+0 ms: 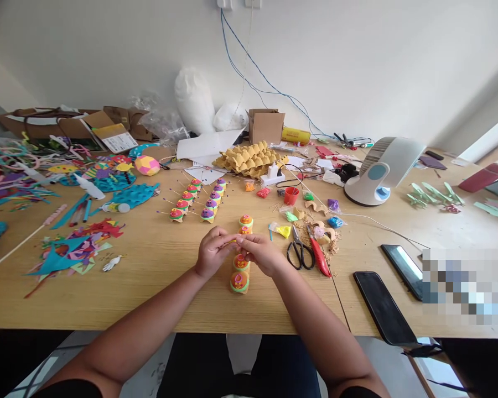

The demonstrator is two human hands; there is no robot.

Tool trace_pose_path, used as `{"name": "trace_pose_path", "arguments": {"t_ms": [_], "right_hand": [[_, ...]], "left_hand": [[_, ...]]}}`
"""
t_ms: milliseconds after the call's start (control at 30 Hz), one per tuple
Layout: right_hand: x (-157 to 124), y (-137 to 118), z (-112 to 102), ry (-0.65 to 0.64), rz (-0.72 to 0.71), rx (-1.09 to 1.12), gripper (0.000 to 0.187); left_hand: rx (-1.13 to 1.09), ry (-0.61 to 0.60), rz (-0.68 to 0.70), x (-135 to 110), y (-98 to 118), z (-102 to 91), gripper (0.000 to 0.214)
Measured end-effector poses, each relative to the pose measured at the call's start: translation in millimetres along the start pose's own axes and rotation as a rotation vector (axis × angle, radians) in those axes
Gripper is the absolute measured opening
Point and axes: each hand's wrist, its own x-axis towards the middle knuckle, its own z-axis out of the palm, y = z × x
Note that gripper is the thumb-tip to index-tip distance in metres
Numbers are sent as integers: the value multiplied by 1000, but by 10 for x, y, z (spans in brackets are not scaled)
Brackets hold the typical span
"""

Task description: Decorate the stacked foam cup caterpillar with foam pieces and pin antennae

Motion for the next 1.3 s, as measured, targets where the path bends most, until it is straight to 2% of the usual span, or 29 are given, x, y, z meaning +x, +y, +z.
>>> {"name": "trace_pose_path", "arguments": {"t_ms": [133, 300, 433, 567, 833, 1000, 1133, 1300], "right_hand": [[38, 79, -24, 19, -2, 104, 39], [98, 141, -120, 98, -209, 0, 37], [136, 161, -189, 135, -283, 8, 38], [137, 185, -186, 107, -334, -100, 55], [121, 174, -130, 114, -340, -254, 41], [112, 154, -149, 93, -335, -291, 46], [93, 145, -147, 35, -307, -251, 54], [111, 194, -170, -15, -219, -153, 44]], "left_hand": [[-121, -81, -1, 6, 69, 2, 38], [-273, -146, -122, 3, 159, 17, 49], [-195, -156, -132, -12, 143, 37, 44], [-88, -156, -95, -34, 68, 52, 42], [49, -66, -54, -20, 14, 42, 30], [48, -57, -11, 4, 13, 22, 21], [39, -33, -61, 5, 8, 4, 19], [53, -32, -41, 4, 21, -2, 16]]}}
